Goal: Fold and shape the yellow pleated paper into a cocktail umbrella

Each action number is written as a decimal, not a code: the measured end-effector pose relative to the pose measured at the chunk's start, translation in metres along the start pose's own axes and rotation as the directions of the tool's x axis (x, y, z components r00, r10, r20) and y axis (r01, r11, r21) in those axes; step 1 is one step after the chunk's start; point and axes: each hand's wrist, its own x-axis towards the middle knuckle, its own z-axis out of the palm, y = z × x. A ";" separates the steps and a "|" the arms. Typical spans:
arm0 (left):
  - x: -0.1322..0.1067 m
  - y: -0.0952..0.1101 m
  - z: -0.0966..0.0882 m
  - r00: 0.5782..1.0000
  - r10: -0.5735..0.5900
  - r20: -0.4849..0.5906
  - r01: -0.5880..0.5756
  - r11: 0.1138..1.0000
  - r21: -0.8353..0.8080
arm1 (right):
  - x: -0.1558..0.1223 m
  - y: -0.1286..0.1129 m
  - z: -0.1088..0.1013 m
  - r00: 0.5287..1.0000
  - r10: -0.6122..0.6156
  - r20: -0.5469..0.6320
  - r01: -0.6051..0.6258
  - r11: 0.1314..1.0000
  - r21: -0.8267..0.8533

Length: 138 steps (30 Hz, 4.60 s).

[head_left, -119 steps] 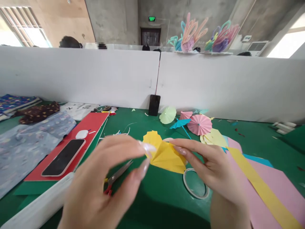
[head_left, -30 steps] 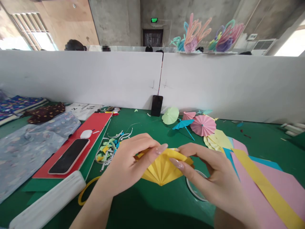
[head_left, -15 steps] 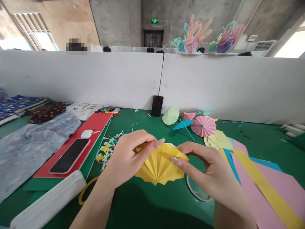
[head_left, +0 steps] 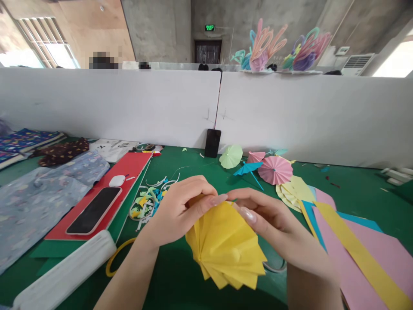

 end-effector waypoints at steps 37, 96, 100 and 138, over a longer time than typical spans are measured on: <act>-0.016 0.011 -0.003 0.978 -0.201 0.057 0.200 0.980 0.016 | -0.002 -0.001 0.003 0.983 -0.134 -0.127 0.106 0.973 -0.206; -0.014 0.010 0.029 0.995 0.007 -0.097 -0.035 0.956 -0.291 | -0.011 -0.008 0.016 0.935 -0.319 -0.154 0.206 0.845 -0.494; -0.013 0.009 0.030 0.990 0.043 -0.135 -0.081 0.954 -0.288 | -0.011 -0.009 0.016 0.938 -0.309 -0.158 0.185 0.830 -0.527; -0.058 0.026 0.048 0.929 -0.300 -0.216 0.086 0.744 -0.662 | -0.062 -0.005 0.049 0.984 0.020 -0.177 -0.039 0.994 -0.105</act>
